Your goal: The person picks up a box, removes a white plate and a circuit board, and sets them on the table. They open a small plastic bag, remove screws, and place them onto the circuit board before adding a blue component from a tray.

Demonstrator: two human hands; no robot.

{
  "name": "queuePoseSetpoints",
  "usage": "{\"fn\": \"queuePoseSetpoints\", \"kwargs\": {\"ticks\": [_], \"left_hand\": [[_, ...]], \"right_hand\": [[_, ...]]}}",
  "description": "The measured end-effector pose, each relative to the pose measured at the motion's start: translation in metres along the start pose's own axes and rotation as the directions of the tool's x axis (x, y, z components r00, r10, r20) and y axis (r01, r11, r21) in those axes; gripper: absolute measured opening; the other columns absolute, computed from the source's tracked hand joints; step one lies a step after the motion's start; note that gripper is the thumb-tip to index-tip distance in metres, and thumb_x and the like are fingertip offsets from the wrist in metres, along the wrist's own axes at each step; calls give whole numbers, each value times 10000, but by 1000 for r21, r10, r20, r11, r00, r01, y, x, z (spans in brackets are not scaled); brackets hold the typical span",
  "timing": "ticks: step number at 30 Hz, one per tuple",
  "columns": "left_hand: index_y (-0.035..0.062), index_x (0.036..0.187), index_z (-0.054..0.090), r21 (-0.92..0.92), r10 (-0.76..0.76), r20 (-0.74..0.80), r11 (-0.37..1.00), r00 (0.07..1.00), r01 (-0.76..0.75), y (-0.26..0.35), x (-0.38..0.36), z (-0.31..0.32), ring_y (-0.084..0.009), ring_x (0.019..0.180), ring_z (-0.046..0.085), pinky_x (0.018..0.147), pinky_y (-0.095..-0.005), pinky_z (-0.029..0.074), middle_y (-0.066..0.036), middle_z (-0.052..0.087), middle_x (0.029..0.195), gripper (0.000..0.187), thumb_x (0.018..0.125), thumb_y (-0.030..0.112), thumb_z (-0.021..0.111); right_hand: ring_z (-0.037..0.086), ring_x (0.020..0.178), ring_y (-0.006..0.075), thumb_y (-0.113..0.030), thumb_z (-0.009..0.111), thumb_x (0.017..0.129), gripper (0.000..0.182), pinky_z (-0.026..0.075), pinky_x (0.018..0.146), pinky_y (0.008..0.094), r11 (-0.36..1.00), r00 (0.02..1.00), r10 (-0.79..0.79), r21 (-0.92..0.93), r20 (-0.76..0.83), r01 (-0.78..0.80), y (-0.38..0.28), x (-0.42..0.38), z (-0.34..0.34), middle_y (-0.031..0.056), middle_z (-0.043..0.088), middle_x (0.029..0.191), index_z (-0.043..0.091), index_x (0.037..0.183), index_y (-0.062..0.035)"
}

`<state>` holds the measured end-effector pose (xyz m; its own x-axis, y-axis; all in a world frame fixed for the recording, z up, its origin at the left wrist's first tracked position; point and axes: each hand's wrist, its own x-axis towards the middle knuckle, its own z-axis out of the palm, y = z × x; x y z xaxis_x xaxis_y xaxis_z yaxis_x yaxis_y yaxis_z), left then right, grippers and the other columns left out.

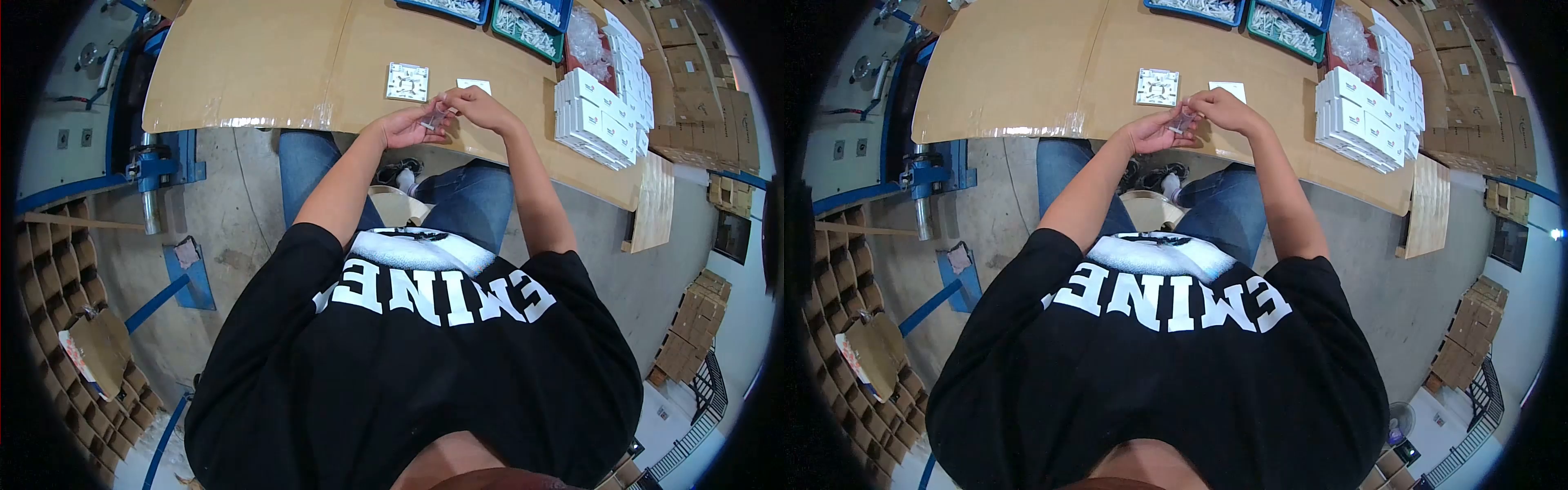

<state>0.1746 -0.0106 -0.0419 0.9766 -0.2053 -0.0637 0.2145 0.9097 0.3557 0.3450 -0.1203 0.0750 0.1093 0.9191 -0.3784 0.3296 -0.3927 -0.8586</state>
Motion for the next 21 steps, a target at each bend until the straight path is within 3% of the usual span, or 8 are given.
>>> {"fn": "queuePoseSetpoints", "kwargs": {"ticks": [6,10,12,16,18,21], "left_hand": [[41,1303,554,-7,8,-63,1000,998,-8,-3,2,-7,-253,1037,657,1096,-468,481,-134,670,1146,473,1029,426,532],[43,1313,545,-11,7,-87,1000,996,-8,-5,2,-14,-268,1074,646,1146,-484,433,-148,655,1186,481,1027,430,534],[31,1303,546,-25,15,-76,1000,997,-17,-6,4,-16,-275,1079,643,1149,-493,430,-144,656,1162,471,1027,413,539],[26,1303,544,-47,17,-26,999,1000,-18,-5,2,-19,-277,1089,638,1149,-503,427,-133,656,1145,473,1022,406,552],[32,1298,550,-50,17,0,999,1000,-16,-5,3,-17,-272,1092,635,1155,-510,418,-120,659,1135,470,1016,407,562],[40,1286,560,-11,14,-62,1000,998,-15,-4,2,-12,-261,1073,635,1159,-511,413,-111,663,1130,466,1010,414,569]], "right_hand": [[668,857,179,-420,565,1020,488,531,808,303,961,1000,-16,-275,-19,10,-11,-3,17,128,729,952,730,1112,31],[683,887,189,-479,546,1023,546,533,822,310,961,991,-132,-246,-13,124,2,4,25,132,733,972,725,1101,31],[689,906,194,-510,522,1030,588,539,832,311,999,998,37,-40,44,-35,0,1,27,142,732,985,725,1082,40],[690,906,194,-534,501,1032,628,544,842,305,999,998,40,-28,41,-39,-5,-2,26,152,731,977,701,1112,55],[646,932,138,-477,488,1057,573,521,877,275,996,994,81,-39,69,-79,-5,-1,27,106,704,1082,610,1277,38],[644,915,138,-472,485,1059,568,520,861,276,987,990,137,-92,19,-134,-4,2,29,90,716,1027,616,1264,41]]}}
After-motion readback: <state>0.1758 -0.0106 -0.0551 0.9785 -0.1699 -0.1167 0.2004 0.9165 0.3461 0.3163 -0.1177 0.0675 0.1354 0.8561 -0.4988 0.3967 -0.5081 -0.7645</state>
